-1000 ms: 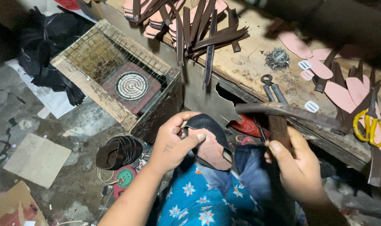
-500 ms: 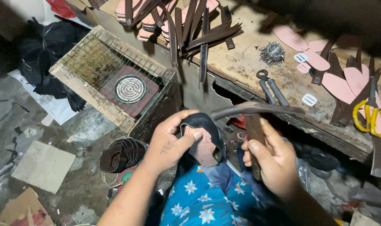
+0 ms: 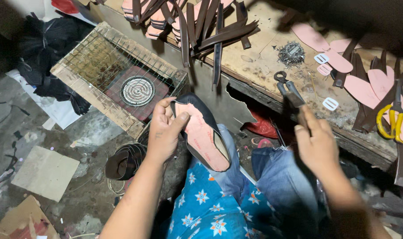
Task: The person sits on the floor and works a black shoe upper over its last, using pincers to pull and grip the upper material and a hammer to tap and set it in place. They turn the shoe over, press the insole, and repeatedly reposition the shoe while shaping the upper around the sole edge.
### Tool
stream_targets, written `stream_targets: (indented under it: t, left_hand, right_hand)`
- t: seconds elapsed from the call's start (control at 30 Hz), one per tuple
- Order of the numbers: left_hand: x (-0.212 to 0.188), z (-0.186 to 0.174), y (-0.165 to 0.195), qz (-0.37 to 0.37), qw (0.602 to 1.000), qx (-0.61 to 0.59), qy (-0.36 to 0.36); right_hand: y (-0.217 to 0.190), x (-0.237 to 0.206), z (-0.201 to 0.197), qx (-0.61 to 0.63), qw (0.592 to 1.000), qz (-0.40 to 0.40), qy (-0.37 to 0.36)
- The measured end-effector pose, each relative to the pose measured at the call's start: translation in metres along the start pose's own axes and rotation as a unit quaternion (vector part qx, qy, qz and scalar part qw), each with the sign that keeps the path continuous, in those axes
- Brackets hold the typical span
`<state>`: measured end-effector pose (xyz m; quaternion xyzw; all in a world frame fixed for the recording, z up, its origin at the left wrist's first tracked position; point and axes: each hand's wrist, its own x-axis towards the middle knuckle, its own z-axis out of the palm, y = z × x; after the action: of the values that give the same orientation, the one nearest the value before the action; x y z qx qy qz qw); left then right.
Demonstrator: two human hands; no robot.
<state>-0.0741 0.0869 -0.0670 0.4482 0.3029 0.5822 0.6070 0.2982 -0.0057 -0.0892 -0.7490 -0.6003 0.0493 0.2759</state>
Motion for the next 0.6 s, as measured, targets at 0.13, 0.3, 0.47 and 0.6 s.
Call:
stream_targets:
  t: [0.13, 0.3, 0.47, 0.6]
  left_hand:
    - [0.002, -0.002, -0.017, 0.007, 0.996, -0.086, 0.022]
    - [0.007, -0.006, -0.025, -0.043, 0.984, -0.162, 0.057]
    - [0.011, -0.006, -0.026, -0.065, 0.981, -0.163, 0.083]
    - [0.011, 0.004, -0.023, -0.071, 0.978, -0.181, 0.071]
  right_hand:
    - [0.053, 0.022, -0.01, -0.155, 0.985, -0.006, 0.07]
    - [0.11, 0.027, -0.005, -0.265, 0.958, -0.009, 0.114]
    - [0.105, 0.03, -0.004, -0.252, 0.96, 0.001, 0.12]
    - [0.039, 0.025, -0.013, -0.155, 0.974, -0.062, 0.15]
